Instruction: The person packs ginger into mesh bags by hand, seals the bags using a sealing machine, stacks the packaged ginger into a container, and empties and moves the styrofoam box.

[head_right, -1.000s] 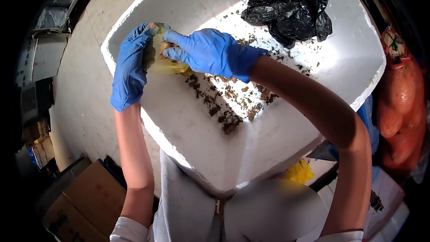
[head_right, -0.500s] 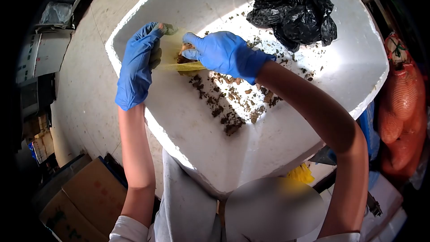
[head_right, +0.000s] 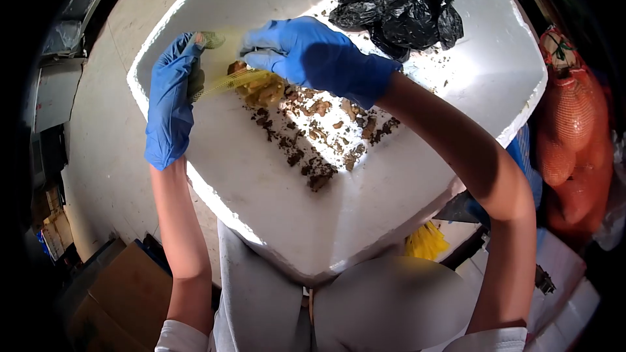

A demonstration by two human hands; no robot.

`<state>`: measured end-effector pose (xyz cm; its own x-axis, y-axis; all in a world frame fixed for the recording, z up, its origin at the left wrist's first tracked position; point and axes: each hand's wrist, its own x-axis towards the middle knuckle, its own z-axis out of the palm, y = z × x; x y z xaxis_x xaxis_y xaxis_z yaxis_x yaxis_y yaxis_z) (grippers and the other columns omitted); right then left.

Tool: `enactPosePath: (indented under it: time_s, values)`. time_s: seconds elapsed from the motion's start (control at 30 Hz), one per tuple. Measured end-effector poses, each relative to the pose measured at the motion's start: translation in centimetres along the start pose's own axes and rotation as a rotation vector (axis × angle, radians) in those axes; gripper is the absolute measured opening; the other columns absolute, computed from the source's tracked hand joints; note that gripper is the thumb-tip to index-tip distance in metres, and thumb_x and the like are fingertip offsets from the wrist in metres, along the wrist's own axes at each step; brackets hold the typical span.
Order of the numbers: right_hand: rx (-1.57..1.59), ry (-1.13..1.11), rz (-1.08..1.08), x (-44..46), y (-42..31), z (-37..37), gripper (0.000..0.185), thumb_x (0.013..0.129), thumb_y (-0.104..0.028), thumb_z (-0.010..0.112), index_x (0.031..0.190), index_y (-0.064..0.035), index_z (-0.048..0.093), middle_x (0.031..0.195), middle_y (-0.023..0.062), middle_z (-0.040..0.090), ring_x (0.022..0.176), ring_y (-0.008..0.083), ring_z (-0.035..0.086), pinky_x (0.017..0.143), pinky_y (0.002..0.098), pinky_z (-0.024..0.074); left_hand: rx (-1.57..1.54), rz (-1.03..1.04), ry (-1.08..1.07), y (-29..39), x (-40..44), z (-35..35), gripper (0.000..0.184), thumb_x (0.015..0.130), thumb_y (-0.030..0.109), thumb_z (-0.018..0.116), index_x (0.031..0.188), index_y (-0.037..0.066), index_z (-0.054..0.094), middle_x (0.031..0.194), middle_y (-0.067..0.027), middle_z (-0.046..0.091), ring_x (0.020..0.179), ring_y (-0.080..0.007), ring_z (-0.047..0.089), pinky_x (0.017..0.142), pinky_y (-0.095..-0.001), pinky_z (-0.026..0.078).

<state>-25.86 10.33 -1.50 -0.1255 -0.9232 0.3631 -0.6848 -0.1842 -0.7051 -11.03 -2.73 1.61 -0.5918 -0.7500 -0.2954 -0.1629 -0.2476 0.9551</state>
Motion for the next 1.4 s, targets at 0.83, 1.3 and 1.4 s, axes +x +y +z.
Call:
enactPosePath:
  time_s: [0.83,1.3,1.4]
  values:
    - [-0.314,-0.883,0.629,-15.3,16.8,7.4,0.027,0.073,-0.026,0.057,0.079,0.0006,0.059,0.07,0.0131,0.057,0.069,0.0233,0.06,0.059,0.03,0.048,0.119,0.082,0.036,-1.1,0.7,-1.7,0.023,0.082,0.011,0.048,0.102,0.003,0.055,0.078,0.0036,0.053,0.063,-0.0028,0.046,0.058,-0.0154,0.038]
    - [-0.941,-1.029,0.355,-12.6,11.1,6.9,0.017,0.077,-0.01,0.05,0.085,-0.0049,0.064,0.084,0.0105,0.062,0.075,0.0241,0.061,0.062,0.0301,0.0495,0.033,0.094,0.108,-0.7,0.7,-0.9,0.016,0.08,0.018,0.059,0.084,0.003,0.061,0.058,0.007,0.041,0.05,-0.0024,0.033,0.046,-0.0178,0.025]
    - [-0.987,-1.108,0.321,-13.3,11.6,7.1,0.016,0.076,-0.011,0.051,0.087,-0.0046,0.062,0.086,0.0125,0.061,0.079,0.0272,0.06,0.064,0.0297,0.0496,0.121,0.08,0.089,-0.8,0.9,-1.2,0.018,0.083,0.015,0.05,0.095,0.005,0.059,0.067,0.0052,0.049,0.055,-0.0019,0.043,0.049,-0.0152,0.034]
